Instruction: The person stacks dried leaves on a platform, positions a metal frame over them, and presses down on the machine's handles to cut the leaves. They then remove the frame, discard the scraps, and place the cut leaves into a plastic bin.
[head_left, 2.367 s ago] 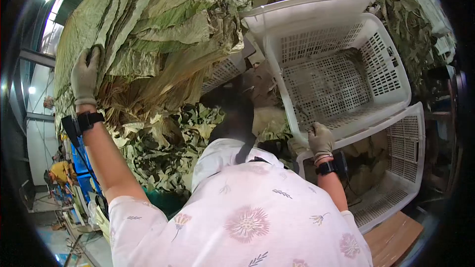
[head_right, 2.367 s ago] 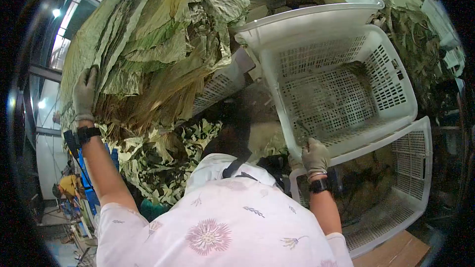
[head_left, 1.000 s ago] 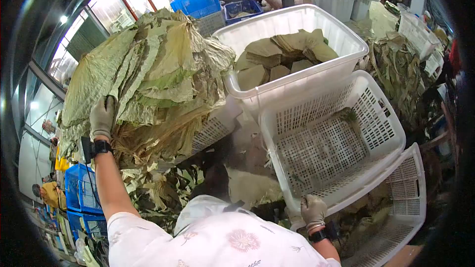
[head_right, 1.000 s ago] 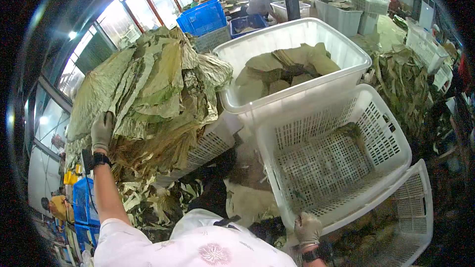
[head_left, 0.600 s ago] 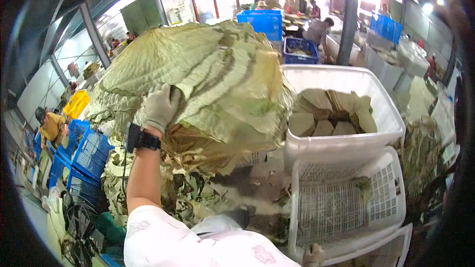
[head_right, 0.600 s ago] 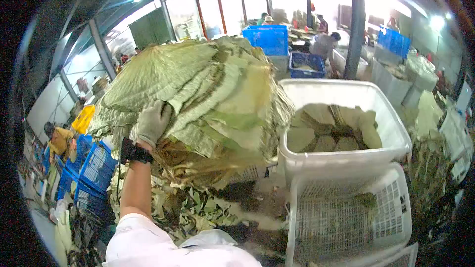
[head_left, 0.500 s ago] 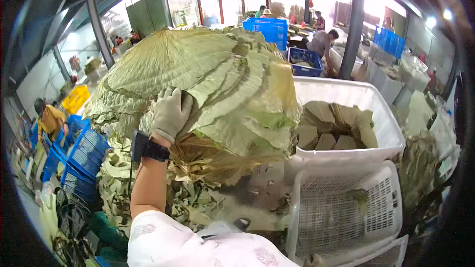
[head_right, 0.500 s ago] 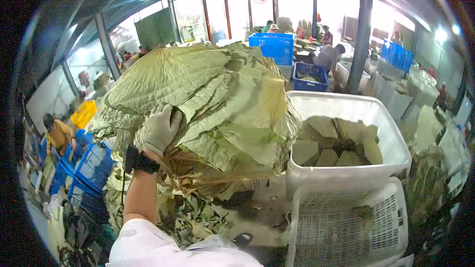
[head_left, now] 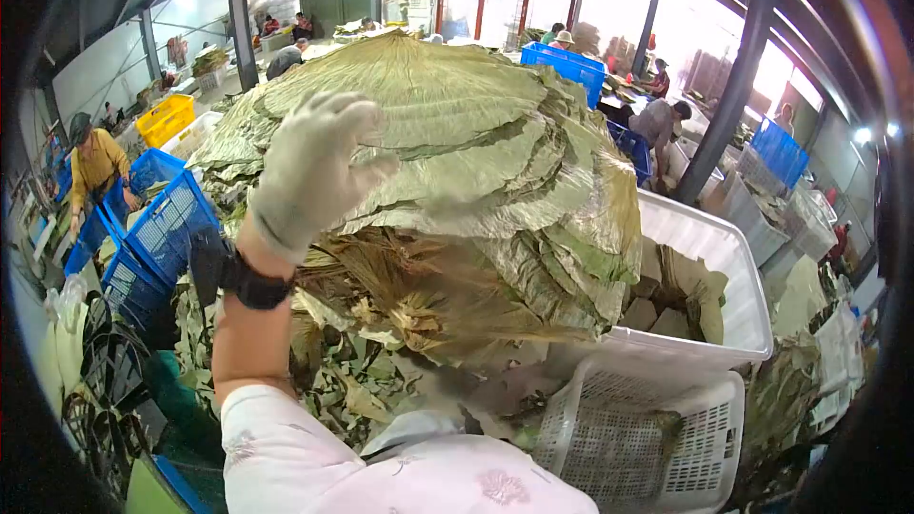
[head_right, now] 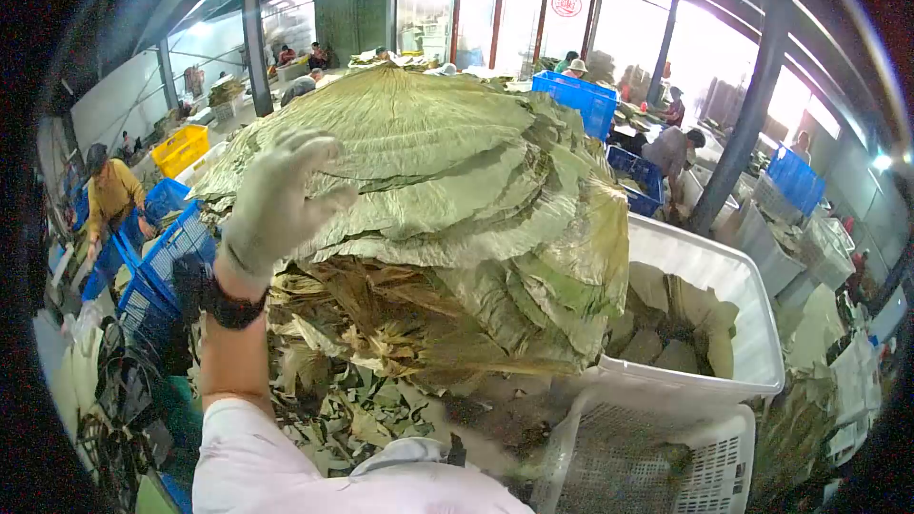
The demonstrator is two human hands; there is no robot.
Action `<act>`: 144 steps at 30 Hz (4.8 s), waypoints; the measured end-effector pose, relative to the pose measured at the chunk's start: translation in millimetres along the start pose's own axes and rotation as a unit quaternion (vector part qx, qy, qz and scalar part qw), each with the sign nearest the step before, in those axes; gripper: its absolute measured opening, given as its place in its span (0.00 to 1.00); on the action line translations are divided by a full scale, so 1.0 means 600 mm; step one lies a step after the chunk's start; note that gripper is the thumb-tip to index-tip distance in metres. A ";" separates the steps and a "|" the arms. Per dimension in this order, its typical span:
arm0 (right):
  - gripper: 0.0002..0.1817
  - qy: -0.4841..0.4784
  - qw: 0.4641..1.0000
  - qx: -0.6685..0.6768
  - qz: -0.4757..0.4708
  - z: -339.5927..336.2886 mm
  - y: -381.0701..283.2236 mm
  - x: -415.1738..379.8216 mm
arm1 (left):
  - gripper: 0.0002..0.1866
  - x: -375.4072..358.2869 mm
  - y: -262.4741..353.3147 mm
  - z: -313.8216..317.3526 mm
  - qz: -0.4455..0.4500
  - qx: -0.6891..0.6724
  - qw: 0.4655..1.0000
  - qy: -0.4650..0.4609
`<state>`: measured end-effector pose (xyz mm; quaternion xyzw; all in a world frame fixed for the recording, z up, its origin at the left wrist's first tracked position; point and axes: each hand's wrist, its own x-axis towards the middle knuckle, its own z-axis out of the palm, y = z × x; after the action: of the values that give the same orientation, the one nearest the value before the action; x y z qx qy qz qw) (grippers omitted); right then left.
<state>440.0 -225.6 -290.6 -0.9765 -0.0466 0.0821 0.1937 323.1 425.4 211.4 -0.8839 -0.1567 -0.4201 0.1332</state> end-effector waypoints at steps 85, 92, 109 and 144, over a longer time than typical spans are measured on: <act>0.18 -0.062 0.995 -0.063 0.043 0.104 0.112 0.008 | 0.16 0.108 -0.146 0.018 0.006 0.144 0.984 0.105; 0.16 -0.034 0.998 -0.051 0.028 0.135 0.158 0.010 | 0.20 0.041 0.003 0.093 -0.027 0.088 0.965 -0.246; 0.09 0.068 0.996 -0.058 -0.007 0.065 0.065 0.011 | 0.22 0.080 0.063 0.142 0.034 0.104 0.931 -0.349; 0.08 0.025 0.995 -0.044 0.085 0.015 -0.011 -0.006 | 0.16 0.060 0.029 0.006 0.037 0.003 0.996 -0.080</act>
<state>434.5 -216.6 -295.8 -0.9862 0.0382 0.0719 0.1439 353.9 416.6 235.7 -0.9193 -0.1354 -0.3427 0.1382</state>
